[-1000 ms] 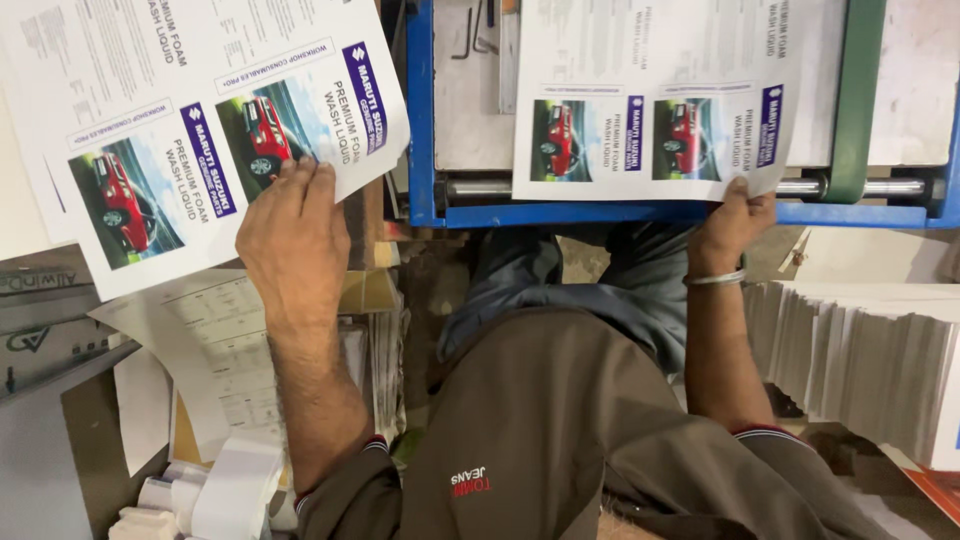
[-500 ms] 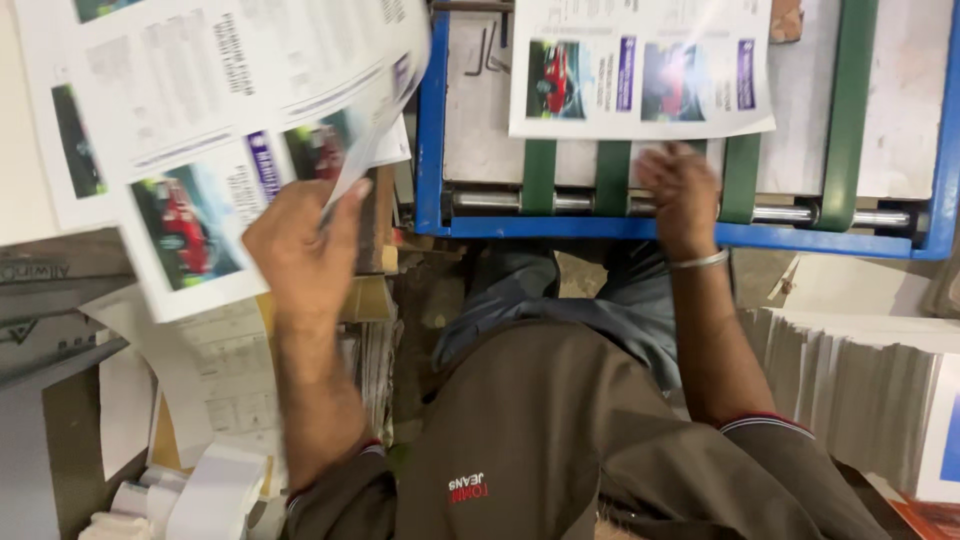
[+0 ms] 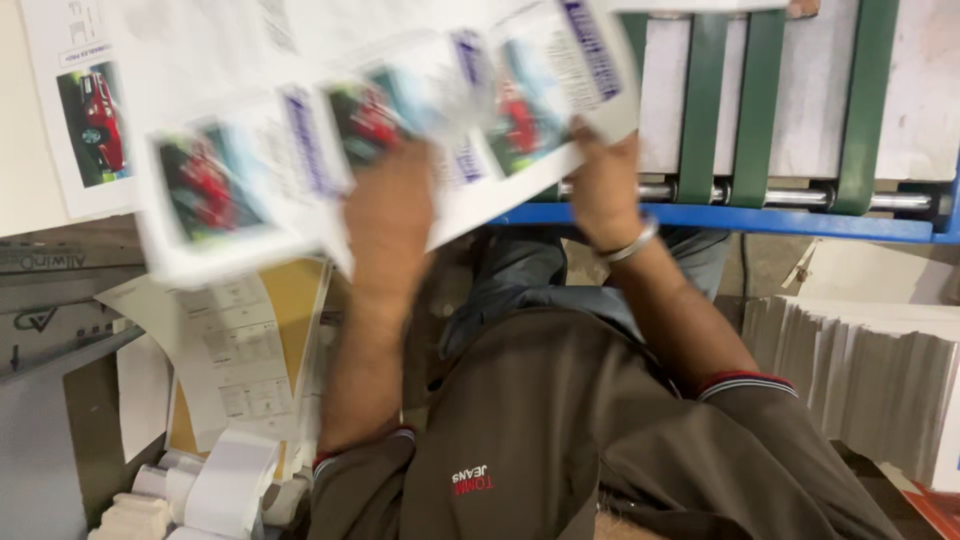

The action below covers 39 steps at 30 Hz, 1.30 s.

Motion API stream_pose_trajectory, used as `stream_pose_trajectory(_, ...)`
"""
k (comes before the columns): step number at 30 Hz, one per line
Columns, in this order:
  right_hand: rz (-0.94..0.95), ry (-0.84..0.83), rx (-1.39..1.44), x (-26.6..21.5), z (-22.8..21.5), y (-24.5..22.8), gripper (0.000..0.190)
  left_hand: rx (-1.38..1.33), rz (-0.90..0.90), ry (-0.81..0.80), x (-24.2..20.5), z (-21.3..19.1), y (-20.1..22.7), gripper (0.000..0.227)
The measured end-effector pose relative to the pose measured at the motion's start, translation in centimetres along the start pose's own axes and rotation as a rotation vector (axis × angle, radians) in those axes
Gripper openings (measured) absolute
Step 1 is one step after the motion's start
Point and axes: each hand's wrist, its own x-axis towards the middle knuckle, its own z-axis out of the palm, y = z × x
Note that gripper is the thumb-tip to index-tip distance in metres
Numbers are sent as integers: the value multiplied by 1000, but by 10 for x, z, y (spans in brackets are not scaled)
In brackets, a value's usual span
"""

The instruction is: The person repeatedly picks up printed sheets from a stack on the left and feeds them one by one into a blue laminating or binding machine on the right. The sheets feature a red car image and text. The person handles the sheets by hand and maintains a steady rhythm throughout the clip.

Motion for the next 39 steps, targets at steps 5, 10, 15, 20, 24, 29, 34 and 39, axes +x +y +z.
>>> stream_pose_trajectory(5,-56,130,59,25,-138,-17,28,69,-260,174,-1,-33,-73,24)
stream_pose_trajectory(10,-280,324,-106,12,-226,-9,37,80,-227,92,-25,2,-65,27)
stream_pose_trajectory(15,-251,480,-202,-25,-245,6,37,131,-205,94,-28,16,-58,22)
stream_pose_trajectory(20,-263,502,-186,-61,-237,28,36,169,-159,74,-29,11,-59,29)
stream_pose_trajectory(24,-279,459,-259,-59,-229,36,33,175,-104,85,-33,14,-57,46)
stream_pose_trajectory(29,-309,393,-271,-12,-220,28,33,205,-116,52,-33,9,-55,24)
stream_pose_trajectory(34,17,250,-77,7,-207,10,33,93,-113,-32,-26,-15,-51,23)
stream_pose_trajectory(39,197,16,-147,-32,-140,-9,41,-321,-379,-10,-20,-27,-70,12)
